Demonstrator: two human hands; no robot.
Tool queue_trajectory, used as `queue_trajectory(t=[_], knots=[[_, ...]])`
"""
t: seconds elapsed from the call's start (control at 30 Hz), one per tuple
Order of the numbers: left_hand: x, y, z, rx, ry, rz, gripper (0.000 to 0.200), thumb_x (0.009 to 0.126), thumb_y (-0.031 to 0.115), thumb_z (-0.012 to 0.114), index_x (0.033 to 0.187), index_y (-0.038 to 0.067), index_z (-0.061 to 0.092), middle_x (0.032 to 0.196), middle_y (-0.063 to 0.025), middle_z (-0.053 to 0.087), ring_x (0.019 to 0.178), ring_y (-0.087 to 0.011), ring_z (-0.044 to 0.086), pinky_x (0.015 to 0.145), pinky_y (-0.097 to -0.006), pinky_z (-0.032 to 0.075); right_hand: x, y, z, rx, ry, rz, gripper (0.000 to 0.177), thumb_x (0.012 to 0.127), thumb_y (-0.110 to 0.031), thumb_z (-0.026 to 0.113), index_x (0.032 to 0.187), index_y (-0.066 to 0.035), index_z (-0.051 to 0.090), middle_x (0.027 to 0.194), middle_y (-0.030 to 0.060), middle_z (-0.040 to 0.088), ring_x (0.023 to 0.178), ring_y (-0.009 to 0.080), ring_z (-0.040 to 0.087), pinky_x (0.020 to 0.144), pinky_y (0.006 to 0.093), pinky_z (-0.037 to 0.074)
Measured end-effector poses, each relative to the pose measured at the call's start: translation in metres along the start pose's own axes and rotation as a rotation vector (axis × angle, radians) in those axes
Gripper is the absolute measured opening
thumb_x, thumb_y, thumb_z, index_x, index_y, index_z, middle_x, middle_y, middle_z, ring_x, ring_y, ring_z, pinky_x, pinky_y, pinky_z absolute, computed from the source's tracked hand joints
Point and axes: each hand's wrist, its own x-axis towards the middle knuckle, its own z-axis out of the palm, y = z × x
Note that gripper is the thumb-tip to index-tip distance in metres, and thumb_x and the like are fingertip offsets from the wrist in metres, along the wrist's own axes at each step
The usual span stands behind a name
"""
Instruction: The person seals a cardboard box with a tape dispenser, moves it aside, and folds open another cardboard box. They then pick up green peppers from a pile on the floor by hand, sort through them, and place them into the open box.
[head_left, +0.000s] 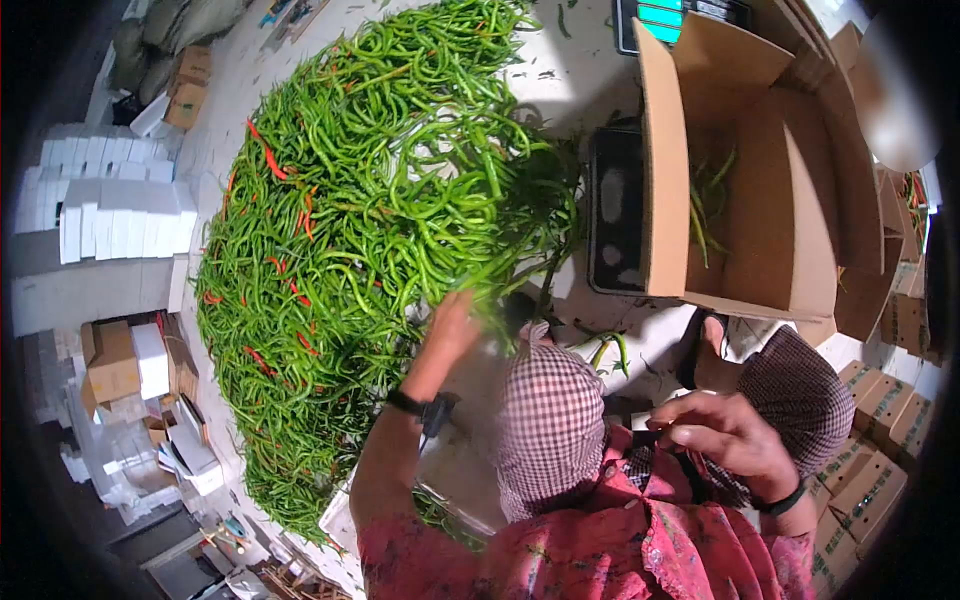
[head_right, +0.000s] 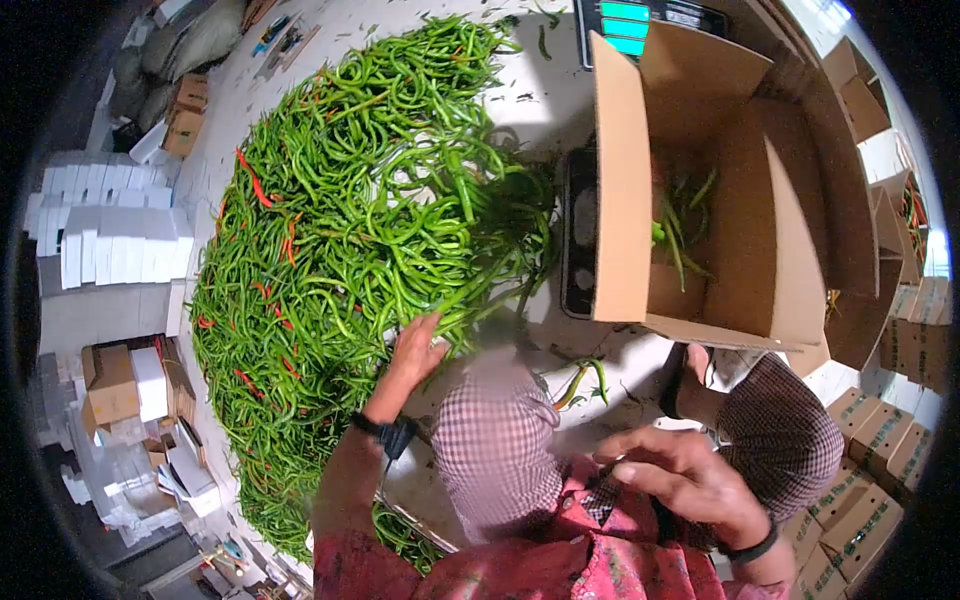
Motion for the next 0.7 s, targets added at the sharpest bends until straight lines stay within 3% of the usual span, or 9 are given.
queue_trajectory(t=[0.13,0.2,0.23,0.3,0.37,0.43,0.5,0.53,0.7], knots=[[0.064,0.019,-0.009,-0.017,0.190,0.187,0.056,0.076,0.007,0.068,0.129,-0.001,0.049,0.116,-0.0225,0.056,0.104,-0.0402,0.056,0.090,-0.0435,0.047,0.041,0.076,0.007,0.132,0.130,0.085,0.025,0.096,-0.016,0.058,0.115,0.001,0.060,0.094,0.0033,0.065,0.084,0.0093,0.058,0.075,0.0251,0.047],[0.101,0.027,-0.015,0.155,0.157,0.235,0.066,0.074,0.004,0.069,0.136,0.004,0.045,0.118,-0.0204,0.055,0.110,-0.0379,0.053,0.092,-0.0446,0.045,0.050,0.092,0.006,0.276,0.133,0.159,0.022,0.096,-0.016,0.058,0.112,-0.001,0.061,0.091,0.0030,0.065,0.082,0.0099,0.058,0.074,0.0251,0.047],[0.120,0.023,-0.016,0.151,0.155,0.231,0.066,0.074,0.004,0.069,0.136,0.004,0.045,0.118,-0.0204,0.055,0.110,-0.0379,0.053,0.092,-0.0446,0.045,0.052,0.101,0.006,0.353,0.106,0.174,0.024,0.095,-0.016,0.058,0.113,0.000,0.060,0.104,0.0077,0.065,0.086,0.0150,0.062,0.075,0.0266,0.049],[0.157,0.014,-0.012,0.467,0.211,0.165,0.078,0.071,0.001,0.069,0.142,0.010,0.038,0.122,-0.0176,0.053,0.116,-0.0352,0.049,0.094,-0.0465,0.041,0.056,0.091,0.008,0.412,0.101,0.171,0.025,0.095,-0.017,0.059,0.113,0.000,0.060,0.102,0.0080,0.066,0.086,0.0148,0.062,0.075,0.0266,0.048],[0.183,-0.012,-0.005,0.522,0.194,0.125,0.085,0.068,-0.001,0.069,0.144,0.014,0.034,0.123,-0.0162,0.052,0.119,-0.0339,0.047,0.094,-0.0480,0.038,0.064,0.088,0.002,0.341,0.134,0.197,0.025,0.095,-0.017,0.059,0.112,0.000,0.060,0.099,0.0073,0.066,0.085,0.0140,0.061,0.075,0.0262,0.048],[0.198,-0.041,0.011,0.564,0.266,0.180,0.083,0.069,-0.001,0.068,0.144,0.015,0.036,0.122,-0.0168,0.052,0.117,-0.0340,0.047,0.093,-0.0470,0.037,0.076,0.091,-0.004,0.463,0.232,0.217,0.023,0.096,-0.014,0.058,0.112,0.001,0.060,0.094,0.0061,0.066,0.083,0.0129,0.060,0.074,0.0261,0.048],[0.210,-0.061,0.029,0.672,0.152,0.217,0.087,0.068,0.000,0.070,0.145,0.017,0.034,0.123,-0.0179,0.051,0.116,-0.0345,0.047,0.094,-0.0470,0.037,0.090,0.091,-0.009,0.450,0.276,0.261,0.022,0.095,-0.014,0.057,0.112,0.001,0.060,0.095,0.0069,0.066,0.082,0.0129,0.060,0.073,0.0261,0.048],[0.207,-0.050,0.026,0.711,0.142,0.261,0.068,0.076,0.002,0.062,0.139,0.018,0.042,0.114,-0.0178,0.056,0.110,-0.0319,0.050,0.092,-0.0443,0.038,0.096,0.092,-0.011,0.453,0.286,0.252,0.022,0.095,-0.014,0.057,0.111,0.001,0.060,0.095,0.0071,0.065,0.082,0.0130,0.060,0.072,0.0262,0.048],[0.224,-0.066,0.038,0.666,0.298,0.307,0.074,0.069,0.004,0.070,0.137,0.018,0.044,0.109,-0.0152,0.058,0.106,-0.0304,0.052,0.089,-0.0435,0.039,0.119,0.099,-0.012,0.509,0.324,0.283,0.021,0.094,-0.014,0.059,0.110,-0.001,0.061,0.094,0.0057,0.066,0.079,0.0131,0.058,0.071,0.0256,0.046]])
